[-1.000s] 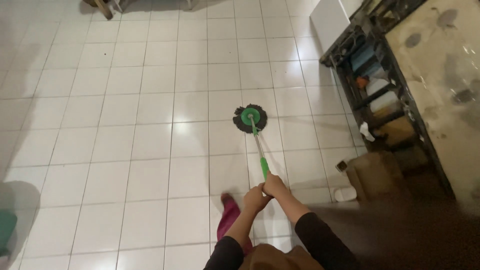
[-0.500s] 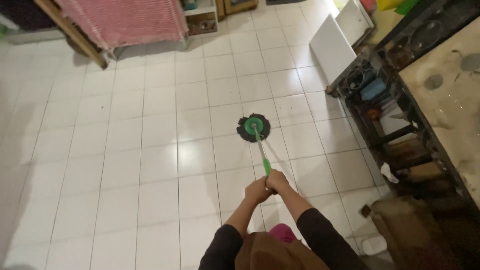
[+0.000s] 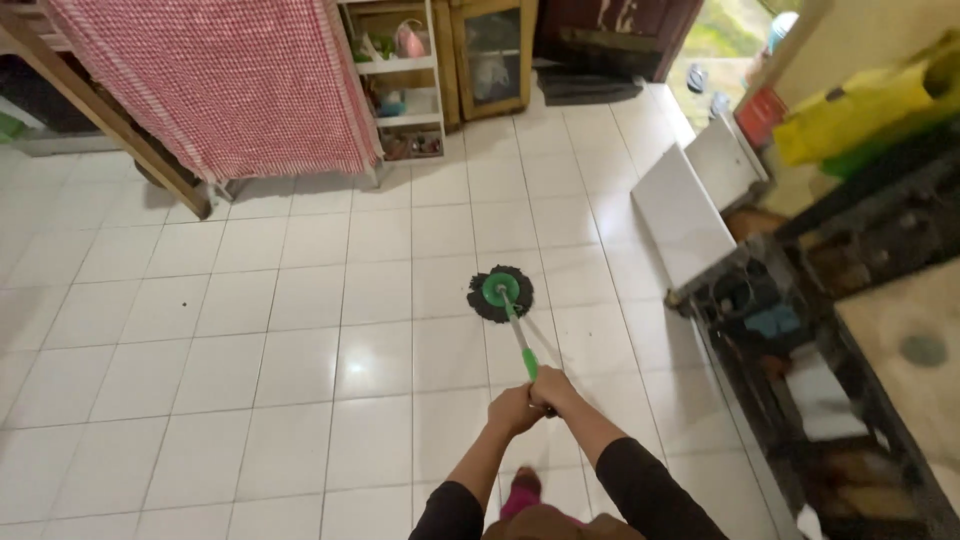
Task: The person uses a green spin mop to clean a white tiled floor in a room. They move the mop back and forth across the floor, navigating around furniture and a doorway.
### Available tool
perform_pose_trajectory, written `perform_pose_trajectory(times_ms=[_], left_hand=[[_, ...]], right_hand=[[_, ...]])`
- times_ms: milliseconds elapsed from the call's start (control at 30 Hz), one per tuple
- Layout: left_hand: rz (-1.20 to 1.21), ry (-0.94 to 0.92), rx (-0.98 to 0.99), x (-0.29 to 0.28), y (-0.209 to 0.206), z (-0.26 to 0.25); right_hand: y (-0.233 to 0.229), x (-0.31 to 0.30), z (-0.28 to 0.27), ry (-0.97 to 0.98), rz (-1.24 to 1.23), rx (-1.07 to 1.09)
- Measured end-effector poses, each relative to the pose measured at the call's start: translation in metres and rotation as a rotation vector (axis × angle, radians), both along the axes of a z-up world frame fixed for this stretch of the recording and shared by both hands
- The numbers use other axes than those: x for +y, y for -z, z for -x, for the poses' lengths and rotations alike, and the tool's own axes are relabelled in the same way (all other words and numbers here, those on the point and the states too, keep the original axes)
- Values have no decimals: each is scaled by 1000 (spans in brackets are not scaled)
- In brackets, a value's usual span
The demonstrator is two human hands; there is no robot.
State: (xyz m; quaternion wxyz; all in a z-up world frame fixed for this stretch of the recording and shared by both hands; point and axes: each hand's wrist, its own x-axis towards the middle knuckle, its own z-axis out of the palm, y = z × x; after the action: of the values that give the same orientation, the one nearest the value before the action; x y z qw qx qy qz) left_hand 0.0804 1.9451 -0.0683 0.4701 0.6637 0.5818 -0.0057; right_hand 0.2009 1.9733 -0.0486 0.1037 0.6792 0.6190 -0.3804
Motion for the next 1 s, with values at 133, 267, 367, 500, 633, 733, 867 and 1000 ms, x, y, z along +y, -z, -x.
perform_pose_trajectory(times_ms=[133,267,367,500,633,733,867,1000], left_hand=[[14,-95,-35,78,2,-12],[31,-140,-44,151,8,-8],[64,-145,-57,205,8,-4],[53,-103,-26,299,23,5],[0,-63,-44,415,21,18],[75,-41,26,485,-10,20],[106,8,44,553,-10,13],[110,49,80,620,18,0]], right_hand=[[21,93,-10,-31,12,-9],[-30,159,8,12,25,96],[-9,212,10,23,46,103],[25,307,10,24,36,95],[42,425,21,-37,0,138],[40,499,34,195,181,-28],[33,562,31,314,200,75],[46,636,20,265,185,51]])
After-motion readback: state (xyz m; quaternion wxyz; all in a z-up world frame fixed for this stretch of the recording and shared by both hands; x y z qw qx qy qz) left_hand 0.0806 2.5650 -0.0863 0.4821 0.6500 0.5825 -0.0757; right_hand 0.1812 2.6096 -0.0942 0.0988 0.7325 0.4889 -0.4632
